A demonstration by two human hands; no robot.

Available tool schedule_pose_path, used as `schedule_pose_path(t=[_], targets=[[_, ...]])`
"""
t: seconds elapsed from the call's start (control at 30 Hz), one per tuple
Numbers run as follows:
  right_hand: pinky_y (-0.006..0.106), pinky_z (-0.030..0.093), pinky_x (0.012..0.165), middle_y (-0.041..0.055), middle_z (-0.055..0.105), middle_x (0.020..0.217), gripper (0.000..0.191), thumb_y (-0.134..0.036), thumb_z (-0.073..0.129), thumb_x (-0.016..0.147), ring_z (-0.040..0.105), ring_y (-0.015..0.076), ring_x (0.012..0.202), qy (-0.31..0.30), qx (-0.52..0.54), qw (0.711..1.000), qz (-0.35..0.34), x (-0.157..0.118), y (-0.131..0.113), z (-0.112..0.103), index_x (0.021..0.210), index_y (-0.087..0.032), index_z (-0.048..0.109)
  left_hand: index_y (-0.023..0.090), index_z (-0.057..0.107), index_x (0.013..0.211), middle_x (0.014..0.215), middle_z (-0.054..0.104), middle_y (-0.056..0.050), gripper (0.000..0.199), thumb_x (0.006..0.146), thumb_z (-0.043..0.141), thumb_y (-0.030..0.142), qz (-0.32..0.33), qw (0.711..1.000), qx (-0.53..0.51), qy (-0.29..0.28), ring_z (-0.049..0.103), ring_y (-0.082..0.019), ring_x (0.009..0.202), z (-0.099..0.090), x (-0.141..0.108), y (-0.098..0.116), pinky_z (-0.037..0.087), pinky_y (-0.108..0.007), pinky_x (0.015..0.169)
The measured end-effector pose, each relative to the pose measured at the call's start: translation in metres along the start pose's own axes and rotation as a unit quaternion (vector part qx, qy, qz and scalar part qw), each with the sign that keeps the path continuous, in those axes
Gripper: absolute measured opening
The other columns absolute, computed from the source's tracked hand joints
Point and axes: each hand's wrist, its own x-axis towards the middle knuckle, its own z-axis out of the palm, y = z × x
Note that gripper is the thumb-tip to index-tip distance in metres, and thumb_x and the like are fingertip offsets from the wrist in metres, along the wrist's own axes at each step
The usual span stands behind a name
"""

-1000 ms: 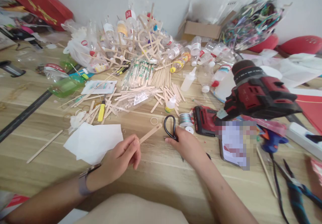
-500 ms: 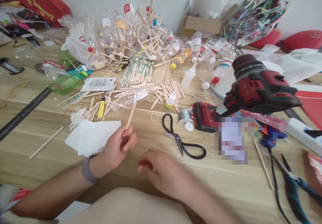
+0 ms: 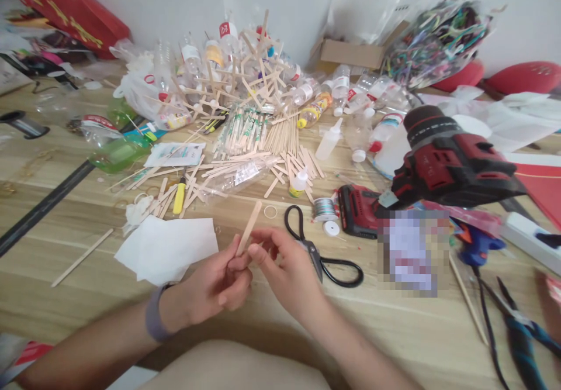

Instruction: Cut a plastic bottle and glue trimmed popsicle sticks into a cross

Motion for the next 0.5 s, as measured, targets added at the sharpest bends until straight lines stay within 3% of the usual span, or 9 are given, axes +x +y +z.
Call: schedule_pose_path(t=[0.1,0.2,0.3,0.37,0.5], targets=[[0.031,0.053,0.067,0.0012,0.066,0.070,0.031,-0.050,0.061,0.086,0.064,0.0170,0.065,-0.039,0.132,0.990,0.041,0.002,-0.003,0.003,0.083,-0.020,0.062,0.023,0.032,0.068,0.035,0.038,0.008,0.058,0.086,0.025,0.077,-0.016,0.998,0.059,-0.010,0.026,-0.009,0.033,0.002,0.002,-0.007,0.018,-0.024,0.041],[0.027,0.050,0.065,-0.0001,0.063,0.069,0.036,-0.055,0.064,0.083,0.060,0.0150,0.065,0.037,0.190,0.980,0.036,0.000,0.000,-0.007,0.074,-0.020,0.058,0.024,0.032,0.065,0.037,0.041,0.007,0.058,0.085,0.025,0.078,-0.010,0.990,0.136,-0.018,0.026,-0.009,0.032,0.006,0.001,-0.012,0.015,-0.026,0.039],[0.026,0.048,0.063,0.0022,0.065,0.073,0.039,-0.057,0.055,0.089,0.059,0.0152,0.066,0.128,0.175,0.976,0.029,-0.004,0.009,-0.022,0.076,-0.020,0.057,0.022,0.038,0.059,0.045,0.045,0.004,0.059,0.089,0.029,0.071,-0.002,0.951,0.309,0.013,0.033,-0.009,0.040,0.008,-0.002,-0.011,0.024,-0.025,0.044],[0.026,0.047,0.059,0.0009,0.062,0.068,0.041,-0.057,0.050,0.093,0.056,0.0137,0.057,0.116,0.151,0.982,0.015,-0.007,0.017,-0.027,0.077,-0.020,0.056,0.021,0.045,0.062,0.050,0.048,0.003,0.057,0.093,0.029,0.066,0.021,0.912,0.404,0.070,0.039,-0.010,0.047,0.010,-0.003,-0.004,0.029,-0.024,0.050],[0.024,0.036,0.049,-0.0047,0.048,0.056,0.042,-0.059,0.044,0.094,0.043,0.0122,0.048,0.141,0.080,0.987,-0.010,-0.014,0.036,-0.022,0.082,-0.021,0.056,0.021,0.043,0.074,0.055,0.051,0.005,0.048,0.096,0.024,0.060,0.097,0.886,0.439,0.110,0.041,-0.010,0.048,0.016,0.004,0.030,0.035,-0.023,0.051]])
